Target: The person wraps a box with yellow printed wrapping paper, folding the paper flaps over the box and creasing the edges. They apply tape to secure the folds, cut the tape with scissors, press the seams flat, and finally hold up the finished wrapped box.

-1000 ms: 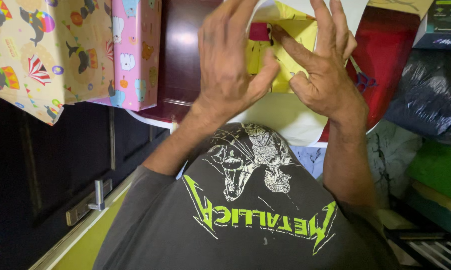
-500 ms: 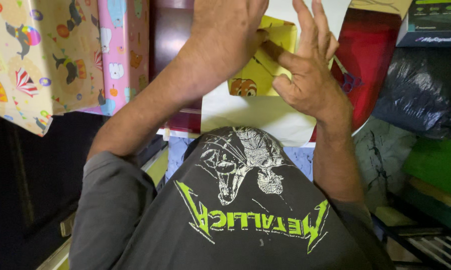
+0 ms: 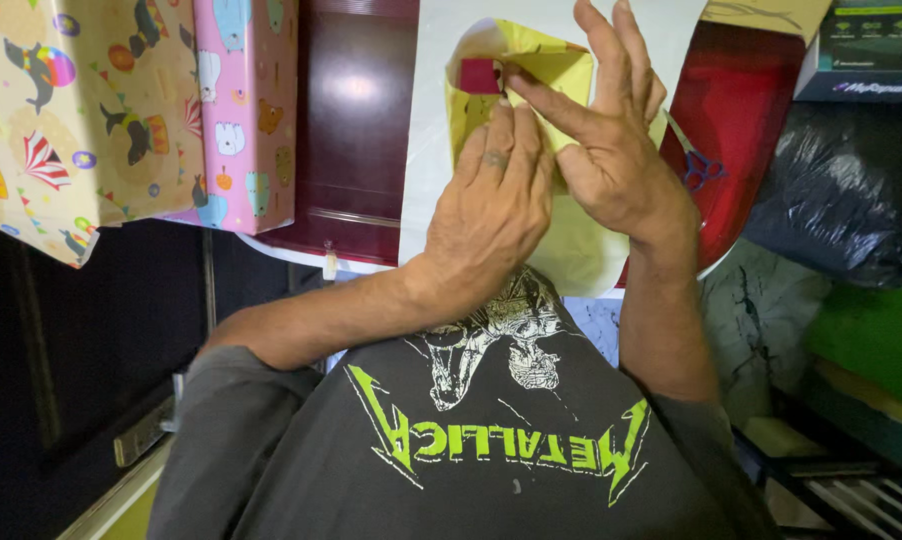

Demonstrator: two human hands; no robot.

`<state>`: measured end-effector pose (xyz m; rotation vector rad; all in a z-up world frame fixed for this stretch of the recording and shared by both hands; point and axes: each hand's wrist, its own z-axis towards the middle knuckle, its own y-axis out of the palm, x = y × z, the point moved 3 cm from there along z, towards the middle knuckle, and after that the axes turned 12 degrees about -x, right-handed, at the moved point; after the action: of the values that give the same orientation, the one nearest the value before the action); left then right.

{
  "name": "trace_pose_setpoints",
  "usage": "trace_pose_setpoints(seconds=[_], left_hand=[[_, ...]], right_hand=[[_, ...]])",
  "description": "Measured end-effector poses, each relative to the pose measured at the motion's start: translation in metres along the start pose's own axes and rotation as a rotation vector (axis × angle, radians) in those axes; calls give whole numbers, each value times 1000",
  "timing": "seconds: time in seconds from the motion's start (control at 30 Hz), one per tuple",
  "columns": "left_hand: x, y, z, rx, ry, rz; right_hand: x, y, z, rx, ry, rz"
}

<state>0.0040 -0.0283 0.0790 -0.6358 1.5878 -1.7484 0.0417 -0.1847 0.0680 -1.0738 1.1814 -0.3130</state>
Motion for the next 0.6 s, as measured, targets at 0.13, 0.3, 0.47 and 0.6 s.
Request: trace_pose_setpoints(seconds=[0.13,0.3,0.47,0.6], left_hand=[[8,19,1,50,-83,-44],[17,28,0,98,-138,22],[16,33,2,79,-110,37],[13,33,6,60,-119,42]], right_hand=[[8,4,-4,-13,19,3],[14,6,-7,-2,23,1],[13,3,-4,4,-43,45],[2,-15,-8,73,-150,64]])
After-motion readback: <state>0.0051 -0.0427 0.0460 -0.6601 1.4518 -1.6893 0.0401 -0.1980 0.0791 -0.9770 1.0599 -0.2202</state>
